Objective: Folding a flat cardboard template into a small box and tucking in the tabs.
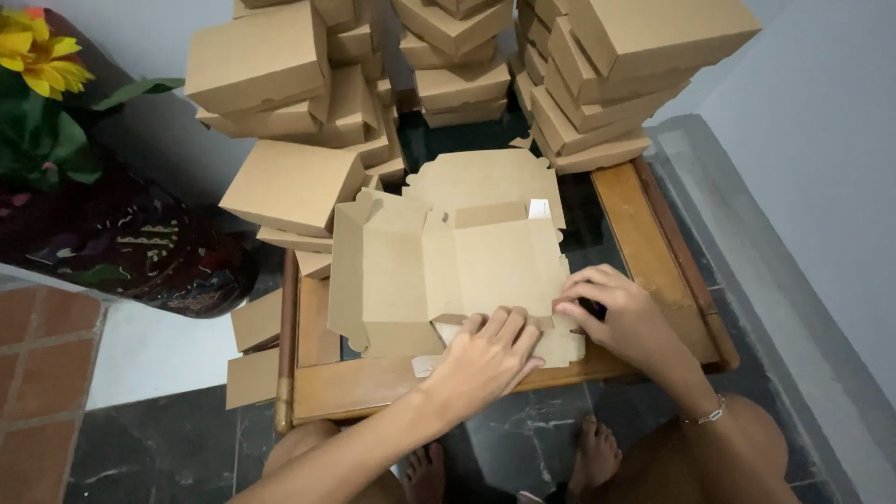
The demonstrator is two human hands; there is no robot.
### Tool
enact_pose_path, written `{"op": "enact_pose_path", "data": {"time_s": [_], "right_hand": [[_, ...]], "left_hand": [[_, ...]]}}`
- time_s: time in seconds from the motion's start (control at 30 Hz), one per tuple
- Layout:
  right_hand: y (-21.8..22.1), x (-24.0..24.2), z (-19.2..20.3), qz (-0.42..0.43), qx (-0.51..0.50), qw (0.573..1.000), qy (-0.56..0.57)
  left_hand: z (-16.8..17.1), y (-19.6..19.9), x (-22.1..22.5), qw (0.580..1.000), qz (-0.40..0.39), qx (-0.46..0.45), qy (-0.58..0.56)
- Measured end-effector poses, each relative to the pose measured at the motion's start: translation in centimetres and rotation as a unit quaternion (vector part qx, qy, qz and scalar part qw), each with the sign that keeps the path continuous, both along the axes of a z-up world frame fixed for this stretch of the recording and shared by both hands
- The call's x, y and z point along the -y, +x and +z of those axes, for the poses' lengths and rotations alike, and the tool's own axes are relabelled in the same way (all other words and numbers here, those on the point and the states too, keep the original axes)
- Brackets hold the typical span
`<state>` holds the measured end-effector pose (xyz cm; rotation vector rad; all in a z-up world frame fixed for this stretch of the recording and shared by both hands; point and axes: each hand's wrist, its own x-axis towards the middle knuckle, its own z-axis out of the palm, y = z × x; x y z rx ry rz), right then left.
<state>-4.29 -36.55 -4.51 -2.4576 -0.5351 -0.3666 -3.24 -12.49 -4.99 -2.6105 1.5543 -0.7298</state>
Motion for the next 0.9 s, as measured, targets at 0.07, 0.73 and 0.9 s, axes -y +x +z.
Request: {"op": "enact_pose_path", "data": {"time_s": [0.07,0.73,0.9], "right_hand": [[0.3,0.3,-0.8,-0.017,-0.026,0.999,0.009],[2.2,0.7,-6.0,-0.210,-0.187,0.940,0.194],[1.7,0.7,-5.6,-0.185,-0.189,0.946,0.185]], "left_hand": [[0.0,-0.2,0.2,1.000,0.006,0.003,-0.008],[-1.6,-2.0,1.9,0.998,0.011,-0.040,0.037],[-1.4,-2.1,2.2,0.997,0.024,-0.043,0.051]]}}
